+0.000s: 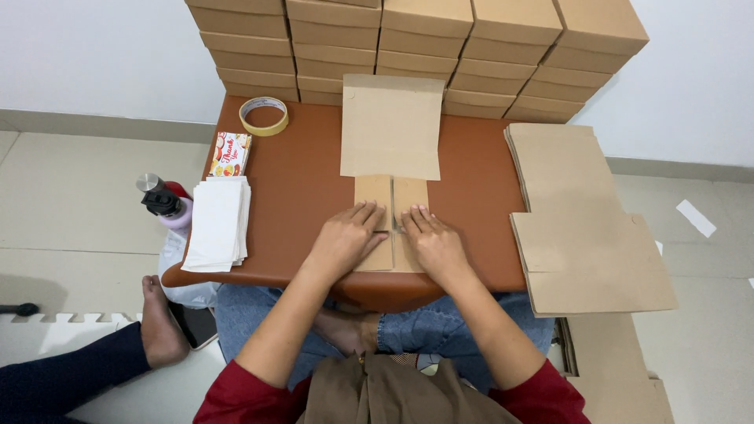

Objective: The person folds a flat cardboard sheet into a box, tucks the flaps to form the sides, and secures the corners. They then place a white paper insert inside the box and close the lid.

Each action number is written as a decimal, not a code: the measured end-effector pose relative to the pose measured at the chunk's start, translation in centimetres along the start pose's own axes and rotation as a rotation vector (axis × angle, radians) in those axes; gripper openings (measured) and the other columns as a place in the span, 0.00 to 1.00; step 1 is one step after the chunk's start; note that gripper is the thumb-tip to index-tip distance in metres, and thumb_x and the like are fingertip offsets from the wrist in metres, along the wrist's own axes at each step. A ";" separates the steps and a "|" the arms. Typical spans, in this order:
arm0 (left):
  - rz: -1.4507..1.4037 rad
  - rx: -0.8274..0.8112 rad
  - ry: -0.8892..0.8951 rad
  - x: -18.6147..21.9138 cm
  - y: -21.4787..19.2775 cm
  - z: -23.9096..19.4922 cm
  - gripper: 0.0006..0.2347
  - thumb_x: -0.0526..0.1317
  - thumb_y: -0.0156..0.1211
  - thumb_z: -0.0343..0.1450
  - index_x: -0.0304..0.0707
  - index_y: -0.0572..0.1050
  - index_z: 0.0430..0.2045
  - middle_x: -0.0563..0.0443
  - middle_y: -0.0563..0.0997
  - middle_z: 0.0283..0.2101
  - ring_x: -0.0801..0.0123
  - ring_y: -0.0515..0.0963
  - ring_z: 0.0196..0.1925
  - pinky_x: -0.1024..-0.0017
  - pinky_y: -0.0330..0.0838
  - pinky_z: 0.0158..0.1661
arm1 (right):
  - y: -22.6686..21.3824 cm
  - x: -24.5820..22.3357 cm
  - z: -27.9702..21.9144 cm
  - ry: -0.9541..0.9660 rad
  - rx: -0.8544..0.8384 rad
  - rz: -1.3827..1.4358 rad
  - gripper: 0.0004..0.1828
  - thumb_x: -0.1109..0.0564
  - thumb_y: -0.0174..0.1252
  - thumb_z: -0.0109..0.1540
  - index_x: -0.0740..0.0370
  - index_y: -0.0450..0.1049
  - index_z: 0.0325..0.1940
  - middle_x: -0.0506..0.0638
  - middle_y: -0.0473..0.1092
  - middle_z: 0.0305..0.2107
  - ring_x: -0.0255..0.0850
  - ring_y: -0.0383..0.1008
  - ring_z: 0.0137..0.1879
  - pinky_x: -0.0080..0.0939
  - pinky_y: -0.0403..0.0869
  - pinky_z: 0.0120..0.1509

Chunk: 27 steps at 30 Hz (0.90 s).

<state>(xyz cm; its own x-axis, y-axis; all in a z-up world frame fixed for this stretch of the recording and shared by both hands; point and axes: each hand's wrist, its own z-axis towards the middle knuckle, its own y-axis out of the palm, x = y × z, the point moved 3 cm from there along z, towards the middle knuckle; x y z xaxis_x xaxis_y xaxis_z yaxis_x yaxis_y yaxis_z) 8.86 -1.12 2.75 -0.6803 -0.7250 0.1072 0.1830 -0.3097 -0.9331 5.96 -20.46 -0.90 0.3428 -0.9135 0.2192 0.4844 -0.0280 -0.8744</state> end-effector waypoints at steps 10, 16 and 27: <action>-0.158 0.101 -0.082 1.6 -2.6 -3.8 0.11 0.51 0.55 0.73 0.51 0.81 0.38 0.58 0.83 0.34 0.67 0.81 0.42 0.67 0.69 0.49 | -8.9 -3.0 -2.2 0.108 -0.131 0.231 0.18 0.42 0.49 0.68 0.48 0.79 0.51 0.47 0.77 0.50 0.43 0.74 0.61 0.43 0.75 0.56; -0.202 0.179 -0.576 2.8 -4.4 -3.8 0.42 0.56 0.64 0.68 0.20 0.53 0.68 0.22 0.62 0.64 0.35 0.54 0.71 0.38 0.41 0.66 | -8.3 -1.7 -0.5 0.450 -0.213 0.417 0.18 0.40 0.57 0.64 0.45 0.77 0.55 0.46 0.70 0.51 0.47 0.69 0.60 0.49 0.70 0.58; -0.407 0.026 -0.400 3.7 -5.9 -2.2 0.30 0.38 0.56 0.74 0.29 0.51 0.70 0.22 0.59 0.68 0.42 0.64 0.70 0.41 0.34 0.70 | -9.4 -3.3 1.9 0.492 -0.173 0.663 0.31 0.55 0.54 0.67 0.65 0.57 0.73 0.72 0.52 0.68 0.67 0.51 0.76 0.67 0.57 0.75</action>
<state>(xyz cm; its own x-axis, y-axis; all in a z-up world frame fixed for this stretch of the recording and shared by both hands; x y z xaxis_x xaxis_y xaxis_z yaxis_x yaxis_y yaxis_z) 3.70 -0.56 7.92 -0.3788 -0.7189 0.5829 -0.0173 -0.6242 -0.7811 1.80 -16.41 7.46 0.1034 -0.8342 -0.5416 0.1629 0.5514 -0.8182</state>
